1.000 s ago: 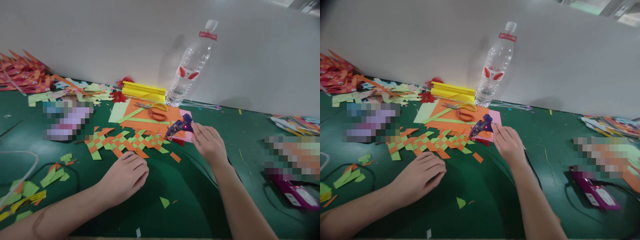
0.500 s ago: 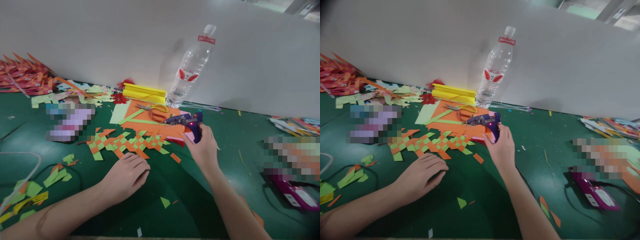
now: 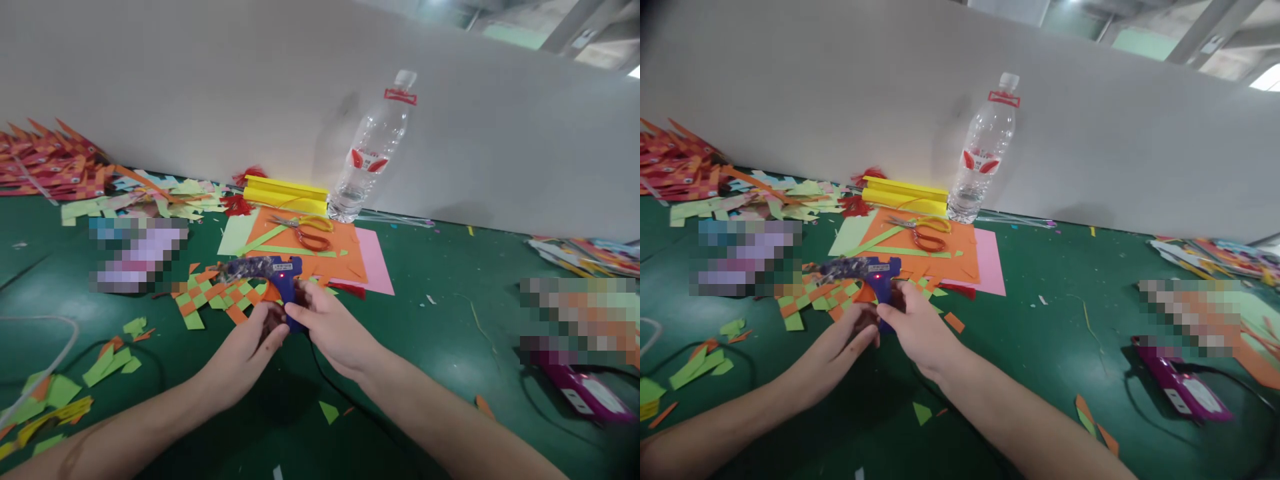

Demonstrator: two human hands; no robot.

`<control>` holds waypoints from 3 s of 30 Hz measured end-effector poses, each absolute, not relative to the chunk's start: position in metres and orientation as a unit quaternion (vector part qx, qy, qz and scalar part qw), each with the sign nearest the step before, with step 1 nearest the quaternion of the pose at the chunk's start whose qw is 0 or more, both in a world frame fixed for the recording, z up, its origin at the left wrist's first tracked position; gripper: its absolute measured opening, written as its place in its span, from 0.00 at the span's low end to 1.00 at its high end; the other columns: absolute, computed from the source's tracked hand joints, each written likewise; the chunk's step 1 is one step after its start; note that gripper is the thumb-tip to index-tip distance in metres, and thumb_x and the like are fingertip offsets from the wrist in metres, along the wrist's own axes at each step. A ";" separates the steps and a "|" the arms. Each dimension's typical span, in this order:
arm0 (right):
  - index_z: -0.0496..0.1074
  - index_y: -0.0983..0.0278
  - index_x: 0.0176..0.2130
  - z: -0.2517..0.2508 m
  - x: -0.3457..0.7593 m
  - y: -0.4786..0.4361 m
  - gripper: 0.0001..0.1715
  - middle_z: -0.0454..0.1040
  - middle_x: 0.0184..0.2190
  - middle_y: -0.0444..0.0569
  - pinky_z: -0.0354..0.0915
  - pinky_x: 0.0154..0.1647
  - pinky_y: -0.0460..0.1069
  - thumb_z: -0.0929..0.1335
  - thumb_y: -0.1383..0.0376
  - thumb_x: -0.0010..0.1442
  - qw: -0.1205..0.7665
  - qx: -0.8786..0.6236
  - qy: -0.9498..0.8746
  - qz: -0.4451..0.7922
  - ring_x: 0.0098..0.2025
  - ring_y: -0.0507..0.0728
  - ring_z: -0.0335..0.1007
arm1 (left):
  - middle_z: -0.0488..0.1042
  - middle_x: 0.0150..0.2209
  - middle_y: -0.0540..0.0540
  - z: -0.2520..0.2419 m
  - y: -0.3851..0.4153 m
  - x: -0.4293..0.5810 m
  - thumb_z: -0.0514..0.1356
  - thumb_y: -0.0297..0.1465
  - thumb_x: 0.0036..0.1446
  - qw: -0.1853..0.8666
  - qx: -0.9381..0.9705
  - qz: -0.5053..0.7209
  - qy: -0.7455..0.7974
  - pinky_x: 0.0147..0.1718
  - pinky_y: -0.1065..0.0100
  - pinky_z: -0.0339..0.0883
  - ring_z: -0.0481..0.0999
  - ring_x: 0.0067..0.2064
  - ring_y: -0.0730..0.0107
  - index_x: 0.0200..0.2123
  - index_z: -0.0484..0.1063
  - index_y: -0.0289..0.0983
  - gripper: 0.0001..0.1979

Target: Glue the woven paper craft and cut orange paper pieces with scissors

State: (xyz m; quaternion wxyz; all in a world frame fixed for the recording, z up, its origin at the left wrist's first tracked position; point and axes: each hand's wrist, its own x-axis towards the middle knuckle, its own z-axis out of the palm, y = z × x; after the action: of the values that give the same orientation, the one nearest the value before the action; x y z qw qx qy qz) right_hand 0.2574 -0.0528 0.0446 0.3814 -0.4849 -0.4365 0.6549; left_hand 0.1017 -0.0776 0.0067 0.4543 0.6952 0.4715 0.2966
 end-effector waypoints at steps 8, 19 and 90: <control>0.68 0.61 0.41 0.042 0.240 -0.049 0.17 0.71 0.37 0.46 0.60 0.30 0.48 0.70 0.69 0.48 0.448 -0.462 -0.287 0.709 0.34 0.53 0.66 | 0.76 0.39 0.45 0.000 -0.066 0.103 0.57 0.43 0.59 0.589 0.554 0.361 0.466 0.44 0.62 0.69 0.77 0.42 0.63 0.50 0.61 0.37 0.21; 0.70 0.62 0.37 0.040 0.261 -0.043 0.19 0.72 0.38 0.47 0.65 0.40 0.51 0.75 0.68 0.43 0.376 -0.488 -0.422 0.665 0.43 0.56 0.68 | 0.78 0.32 0.45 0.008 -0.064 0.098 0.60 0.42 0.57 0.616 0.558 0.341 0.439 0.42 0.65 0.70 0.78 0.37 0.64 0.40 0.71 0.35 0.16; 0.77 0.59 0.40 0.068 0.335 -0.017 0.14 0.78 0.35 0.51 0.68 0.37 0.55 0.62 0.63 0.65 0.246 -0.378 -0.892 -0.022 0.36 0.58 0.71 | 0.77 0.45 0.40 -0.001 -0.074 0.104 0.60 0.44 0.57 0.609 0.581 0.278 0.464 0.46 0.58 0.70 0.77 0.46 0.55 0.46 0.69 0.36 0.20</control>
State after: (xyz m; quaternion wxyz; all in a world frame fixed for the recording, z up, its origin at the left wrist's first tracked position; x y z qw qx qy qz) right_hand 0.3354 -0.0174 0.0679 0.2457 -0.3781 -0.8923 -0.0218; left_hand 0.1038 -0.0737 -0.0011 0.6085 0.5808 0.4641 0.2775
